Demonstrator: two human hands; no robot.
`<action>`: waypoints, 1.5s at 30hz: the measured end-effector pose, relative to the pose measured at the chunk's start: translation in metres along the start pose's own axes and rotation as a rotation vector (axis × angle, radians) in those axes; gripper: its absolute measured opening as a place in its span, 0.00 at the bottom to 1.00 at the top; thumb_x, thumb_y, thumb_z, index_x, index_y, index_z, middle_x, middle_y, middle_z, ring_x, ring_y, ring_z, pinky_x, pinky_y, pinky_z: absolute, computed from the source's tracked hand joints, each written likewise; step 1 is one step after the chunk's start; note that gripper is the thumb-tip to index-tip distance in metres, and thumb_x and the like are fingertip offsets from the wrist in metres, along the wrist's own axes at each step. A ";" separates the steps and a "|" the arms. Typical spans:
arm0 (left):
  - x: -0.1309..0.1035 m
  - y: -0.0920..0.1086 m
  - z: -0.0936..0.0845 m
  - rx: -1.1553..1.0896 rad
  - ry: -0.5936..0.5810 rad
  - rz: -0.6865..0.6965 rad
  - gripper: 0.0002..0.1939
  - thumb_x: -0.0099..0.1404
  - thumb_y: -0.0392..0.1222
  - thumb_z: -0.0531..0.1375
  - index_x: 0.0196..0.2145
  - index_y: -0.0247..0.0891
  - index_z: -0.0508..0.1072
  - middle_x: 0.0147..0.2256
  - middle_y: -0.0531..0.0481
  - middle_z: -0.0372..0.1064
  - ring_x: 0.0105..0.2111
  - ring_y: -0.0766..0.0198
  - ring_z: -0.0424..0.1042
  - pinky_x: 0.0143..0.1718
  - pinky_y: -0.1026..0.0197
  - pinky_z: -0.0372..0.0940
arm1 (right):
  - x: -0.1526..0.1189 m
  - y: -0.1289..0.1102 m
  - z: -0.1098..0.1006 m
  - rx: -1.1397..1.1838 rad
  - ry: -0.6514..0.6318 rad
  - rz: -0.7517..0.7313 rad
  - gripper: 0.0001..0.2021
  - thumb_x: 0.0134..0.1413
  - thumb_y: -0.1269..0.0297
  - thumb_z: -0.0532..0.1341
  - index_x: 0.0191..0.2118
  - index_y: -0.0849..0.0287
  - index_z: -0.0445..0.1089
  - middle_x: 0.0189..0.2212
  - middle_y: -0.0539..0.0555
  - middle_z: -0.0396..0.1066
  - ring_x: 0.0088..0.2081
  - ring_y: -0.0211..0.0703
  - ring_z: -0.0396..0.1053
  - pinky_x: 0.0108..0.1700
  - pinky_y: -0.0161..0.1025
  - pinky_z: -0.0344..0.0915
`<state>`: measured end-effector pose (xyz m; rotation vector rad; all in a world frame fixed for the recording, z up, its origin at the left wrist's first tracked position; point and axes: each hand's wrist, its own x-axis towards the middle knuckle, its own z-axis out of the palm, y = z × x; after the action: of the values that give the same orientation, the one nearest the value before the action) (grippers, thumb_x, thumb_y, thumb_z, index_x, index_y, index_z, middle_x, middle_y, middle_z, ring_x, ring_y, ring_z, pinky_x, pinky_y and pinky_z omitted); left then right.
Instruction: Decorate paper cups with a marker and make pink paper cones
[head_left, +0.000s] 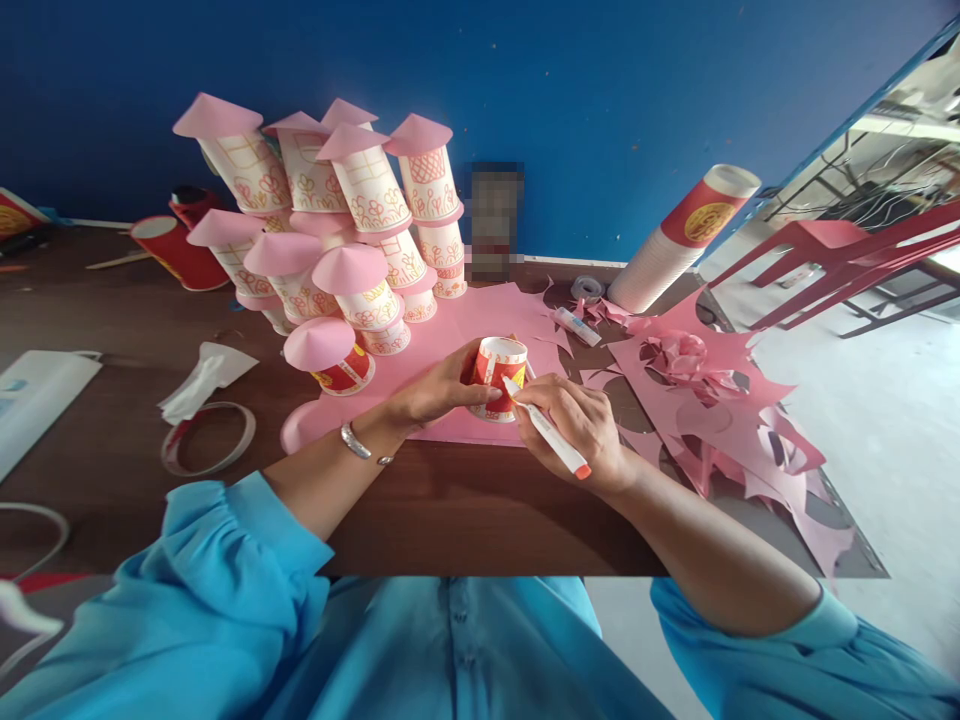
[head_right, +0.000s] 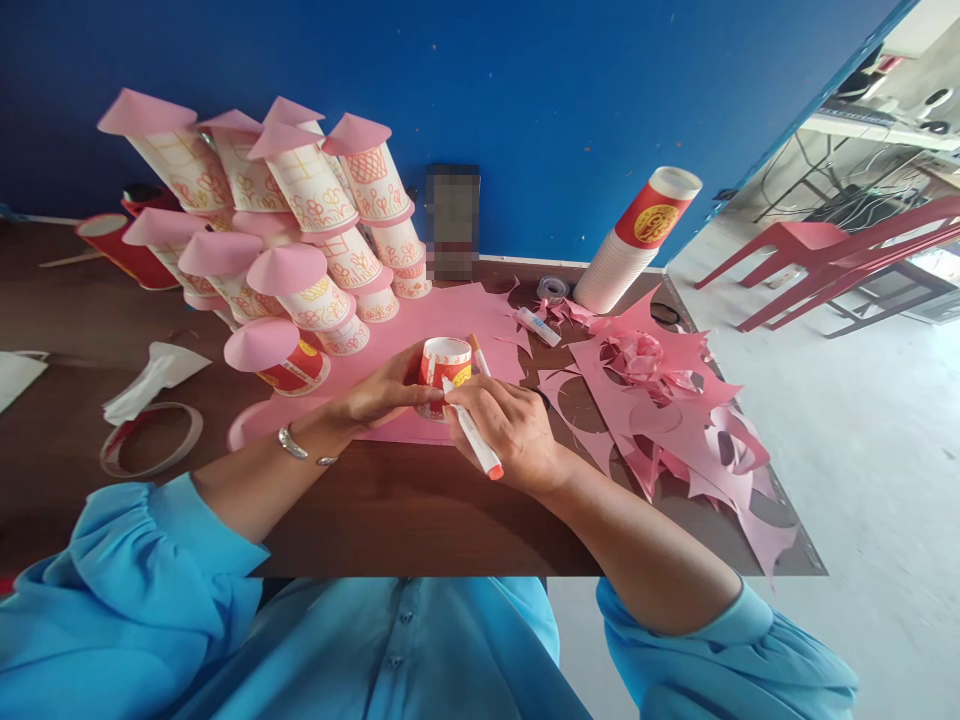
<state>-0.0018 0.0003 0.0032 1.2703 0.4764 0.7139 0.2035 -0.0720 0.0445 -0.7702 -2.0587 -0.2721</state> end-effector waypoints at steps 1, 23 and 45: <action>0.000 0.000 0.000 -0.004 0.000 -0.001 0.39 0.62 0.46 0.74 0.67 0.41 0.67 0.61 0.38 0.71 0.60 0.45 0.70 0.58 0.49 0.68 | 0.000 0.000 0.000 -0.003 -0.002 0.001 0.08 0.66 0.75 0.61 0.45 0.55 0.66 0.30 0.51 0.79 0.29 0.39 0.78 0.32 0.34 0.73; 0.001 0.001 0.000 -0.013 -0.013 0.020 0.39 0.62 0.46 0.74 0.66 0.40 0.67 0.62 0.36 0.71 0.62 0.41 0.70 0.61 0.43 0.66 | -0.001 0.001 -0.004 -0.025 -0.014 0.040 0.08 0.64 0.76 0.60 0.43 0.55 0.65 0.29 0.49 0.76 0.28 0.38 0.74 0.30 0.34 0.66; 0.001 0.002 -0.001 0.006 -0.008 0.010 0.39 0.61 0.48 0.74 0.66 0.40 0.68 0.62 0.37 0.70 0.61 0.43 0.69 0.60 0.45 0.66 | 0.001 0.002 -0.007 -0.032 -0.015 0.040 0.09 0.63 0.77 0.60 0.43 0.54 0.67 0.30 0.48 0.77 0.28 0.39 0.75 0.31 0.34 0.67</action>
<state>-0.0022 0.0014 0.0046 1.2810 0.4664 0.7158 0.2086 -0.0731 0.0493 -0.8345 -2.0548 -0.2778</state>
